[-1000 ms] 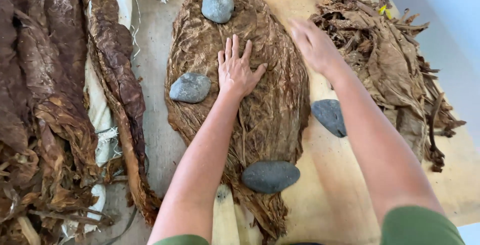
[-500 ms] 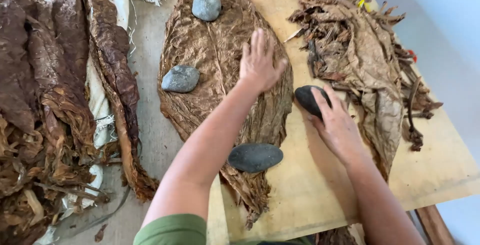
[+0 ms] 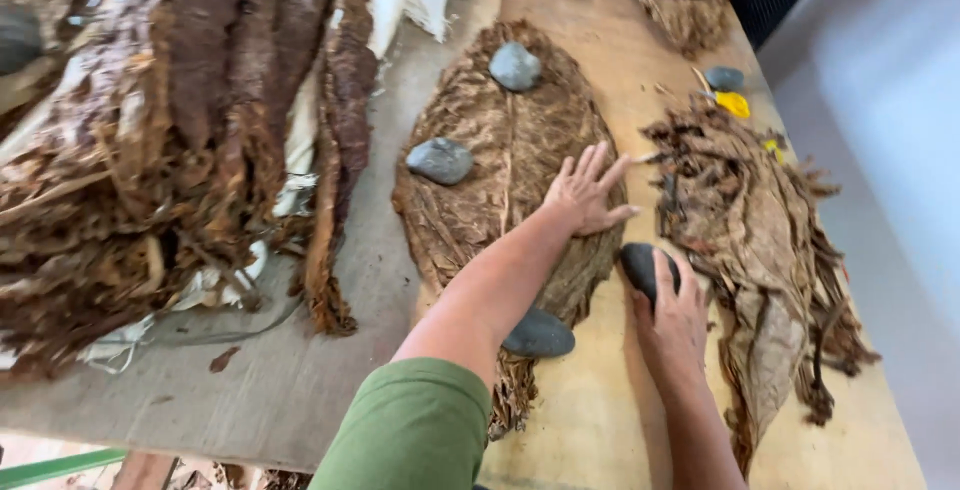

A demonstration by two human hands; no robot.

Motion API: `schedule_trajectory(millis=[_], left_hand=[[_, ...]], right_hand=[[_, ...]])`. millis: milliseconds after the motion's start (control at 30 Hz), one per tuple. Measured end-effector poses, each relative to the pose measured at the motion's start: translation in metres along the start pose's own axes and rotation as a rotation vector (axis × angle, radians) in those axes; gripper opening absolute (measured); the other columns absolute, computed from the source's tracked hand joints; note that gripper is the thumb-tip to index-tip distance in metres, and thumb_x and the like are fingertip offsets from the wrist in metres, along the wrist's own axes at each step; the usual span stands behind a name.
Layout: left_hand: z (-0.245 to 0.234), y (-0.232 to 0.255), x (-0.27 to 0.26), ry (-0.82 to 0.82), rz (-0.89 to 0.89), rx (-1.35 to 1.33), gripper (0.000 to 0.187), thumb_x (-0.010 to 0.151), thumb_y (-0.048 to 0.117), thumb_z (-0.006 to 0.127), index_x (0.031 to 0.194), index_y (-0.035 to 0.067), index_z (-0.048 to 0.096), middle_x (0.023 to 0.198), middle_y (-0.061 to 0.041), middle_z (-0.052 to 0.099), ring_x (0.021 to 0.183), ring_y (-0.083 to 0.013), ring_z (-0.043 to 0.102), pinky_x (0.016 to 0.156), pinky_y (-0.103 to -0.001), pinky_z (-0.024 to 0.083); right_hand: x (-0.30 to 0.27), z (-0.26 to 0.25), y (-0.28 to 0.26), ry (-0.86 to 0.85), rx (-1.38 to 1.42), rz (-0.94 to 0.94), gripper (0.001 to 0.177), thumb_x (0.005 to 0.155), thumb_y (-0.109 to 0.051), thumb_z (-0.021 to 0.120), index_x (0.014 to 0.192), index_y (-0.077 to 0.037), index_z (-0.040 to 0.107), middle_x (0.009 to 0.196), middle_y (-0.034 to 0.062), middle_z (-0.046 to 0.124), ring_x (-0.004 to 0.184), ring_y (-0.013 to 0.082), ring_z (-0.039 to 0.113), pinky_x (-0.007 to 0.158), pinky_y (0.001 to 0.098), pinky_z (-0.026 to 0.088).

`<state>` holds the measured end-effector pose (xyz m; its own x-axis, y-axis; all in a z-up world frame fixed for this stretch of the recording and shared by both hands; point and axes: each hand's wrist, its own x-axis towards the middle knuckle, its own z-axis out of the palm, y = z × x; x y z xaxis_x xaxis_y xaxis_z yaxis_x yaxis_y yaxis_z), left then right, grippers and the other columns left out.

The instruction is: The person presses and smooths a large dried leaf on a wooden table using smooth stones as weights. They adjust the leaf's position and place additional stones to hold it flat while other workers perform similar tasks nearby.

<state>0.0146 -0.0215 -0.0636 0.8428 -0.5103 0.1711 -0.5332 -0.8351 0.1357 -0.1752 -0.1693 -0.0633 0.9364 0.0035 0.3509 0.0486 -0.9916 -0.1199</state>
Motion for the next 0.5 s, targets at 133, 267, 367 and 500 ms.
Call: schedule_trajectory(millis=[133, 267, 367, 500], left_hand=[[-0.117, -0.013, -0.035, 0.08, -0.117, -0.223, 0.068, 0.096, 0.048, 0.029, 0.149, 0.01, 0.009, 0.157, -0.015, -0.003, 0.145, -0.0272, 0.002, 0.117, -0.048, 0.005], [-0.136, -0.094, -0.047, 0.084, -0.401, -0.37, 0.073, 0.096, 0.053, 0.026, 0.148, 0.01, 0.0, 0.158, -0.012, 0.001, 0.144, -0.0234, 0.009, 0.117, -0.048, 0.008], [-0.114, -0.161, -0.043, -0.179, -0.533, -0.233, 0.084, 0.088, 0.065, 0.005, 0.149, 0.009, -0.007, 0.155, -0.016, -0.017, 0.145, -0.0265, -0.012, 0.116, -0.047, -0.007], [-0.095, -0.194, -0.036, -0.409, -0.535, -0.143, 0.088, 0.086, 0.068, 0.007, 0.15, 0.01, -0.008, 0.157, -0.012, -0.016, 0.146, -0.0257, -0.012, 0.117, -0.048, -0.005]], right_hand=[[0.003, -0.001, -0.002, 0.019, 0.052, 0.014, 0.059, 0.093, -0.04, 0.041, 0.145, -0.014, 0.036, 0.143, 0.0205, 0.036, 0.121, 0.043, 0.041, 0.096, 0.054, 0.035], [0.003, -0.014, -0.012, -0.047, 0.1, 0.058, 0.059, 0.093, -0.042, 0.038, 0.145, -0.015, 0.036, 0.145, 0.0175, 0.033, 0.126, 0.0399, 0.037, 0.098, 0.0531, 0.033], [0.006, -0.016, -0.012, 0.01, 0.116, 0.012, 0.06, 0.094, -0.047, 0.032, 0.144, -0.014, 0.039, 0.144, 0.0166, 0.036, 0.124, 0.0377, 0.04, 0.097, 0.0515, 0.036], [0.012, -0.03, -0.031, -0.065, 0.135, 0.113, 0.059, 0.092, -0.042, 0.037, 0.145, -0.017, 0.037, 0.146, 0.0158, 0.032, 0.124, 0.0335, 0.041, 0.1, 0.0514, 0.034]])
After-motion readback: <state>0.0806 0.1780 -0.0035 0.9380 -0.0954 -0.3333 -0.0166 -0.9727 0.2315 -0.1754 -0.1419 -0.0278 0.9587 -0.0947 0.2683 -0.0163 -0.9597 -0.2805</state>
